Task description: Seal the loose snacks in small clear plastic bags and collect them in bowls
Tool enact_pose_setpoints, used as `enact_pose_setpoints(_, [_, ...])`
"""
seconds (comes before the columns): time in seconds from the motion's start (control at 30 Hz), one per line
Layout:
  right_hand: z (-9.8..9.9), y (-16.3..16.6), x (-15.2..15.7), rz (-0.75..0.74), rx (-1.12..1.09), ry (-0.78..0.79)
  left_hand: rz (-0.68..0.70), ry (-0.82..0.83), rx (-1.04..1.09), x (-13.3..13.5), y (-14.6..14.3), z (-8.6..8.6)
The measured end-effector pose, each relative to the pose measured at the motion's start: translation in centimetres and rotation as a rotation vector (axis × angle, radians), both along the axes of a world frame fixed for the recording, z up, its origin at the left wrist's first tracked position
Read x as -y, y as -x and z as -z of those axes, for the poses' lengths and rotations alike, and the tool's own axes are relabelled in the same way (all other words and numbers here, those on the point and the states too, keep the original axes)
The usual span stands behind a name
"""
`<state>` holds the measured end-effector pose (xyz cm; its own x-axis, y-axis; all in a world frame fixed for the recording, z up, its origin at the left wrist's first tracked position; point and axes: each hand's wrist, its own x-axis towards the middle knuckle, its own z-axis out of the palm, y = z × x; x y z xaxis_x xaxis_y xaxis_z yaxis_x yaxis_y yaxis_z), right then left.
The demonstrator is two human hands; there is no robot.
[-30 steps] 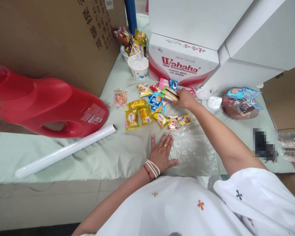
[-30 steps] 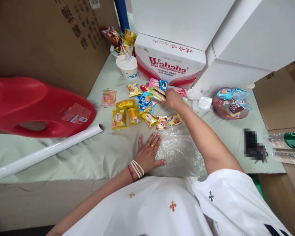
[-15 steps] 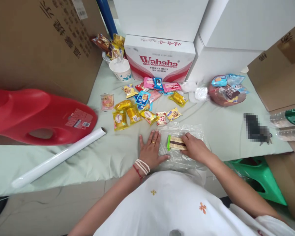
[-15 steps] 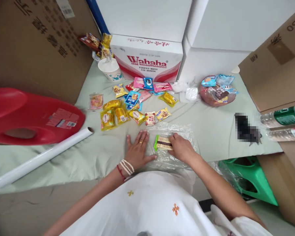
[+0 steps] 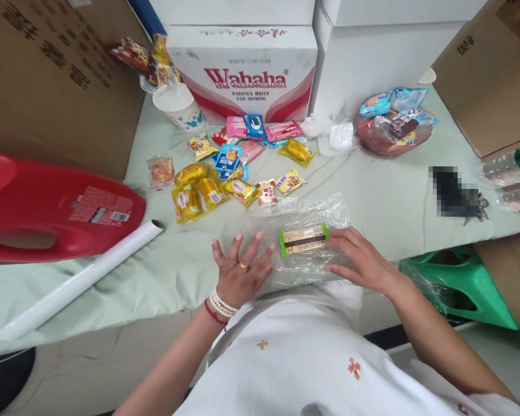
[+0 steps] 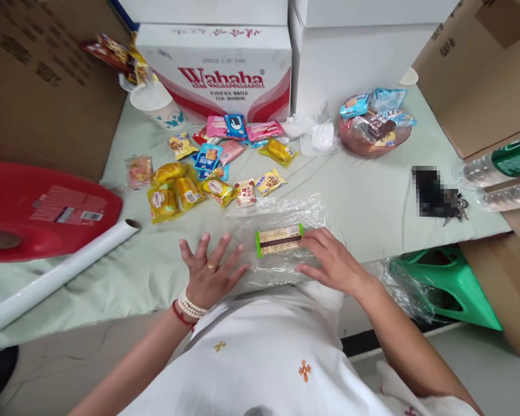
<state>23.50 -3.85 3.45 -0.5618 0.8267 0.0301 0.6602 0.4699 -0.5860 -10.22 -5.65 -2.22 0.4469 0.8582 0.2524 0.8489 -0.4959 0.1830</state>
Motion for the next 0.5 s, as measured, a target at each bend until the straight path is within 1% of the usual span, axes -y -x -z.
enact_pose_setpoints(0.03, [0.4,-0.7,1.1,-0.003,0.007,-0.019,0.105,0.027,0.008,0.4,0.2,-0.2])
enact_pose_setpoints(0.1, [1.7,-1.7,3.2,0.003,0.047,-0.048,0.308,0.145,0.020,0.8,0.4,-0.6])
enact_pose_setpoints(0.13, [2.4,-2.0,4.0,0.023,0.066,-0.062,0.382,0.208,0.025,0.8,0.4,-0.7])
enact_pose_setpoints(0.17, [3.2,-2.2,4.7,0.049,0.077,-0.073,0.427,0.256,0.032,0.7,0.3,-0.8])
enact_pose_setpoints(0.23, [4.3,-2.5,5.3,0.103,0.059,-0.088,0.429,0.302,0.062,0.4,0.2,-0.7])
enact_pose_setpoints(0.3, [4.8,-2.5,5.4,0.128,-0.004,-0.100,0.378,0.320,0.125,0.0,0.3,-0.6])
enact_pose_setpoints(0.37, [4.4,-2.5,5.0,0.129,-0.080,-0.110,0.333,0.339,0.222,-0.5,0.6,-0.5])
enact_pose_setpoints(0.5, [2.4,-2.3,3.4,0.069,-0.187,-0.102,0.278,0.397,0.418,-1.4,1.1,-0.7])
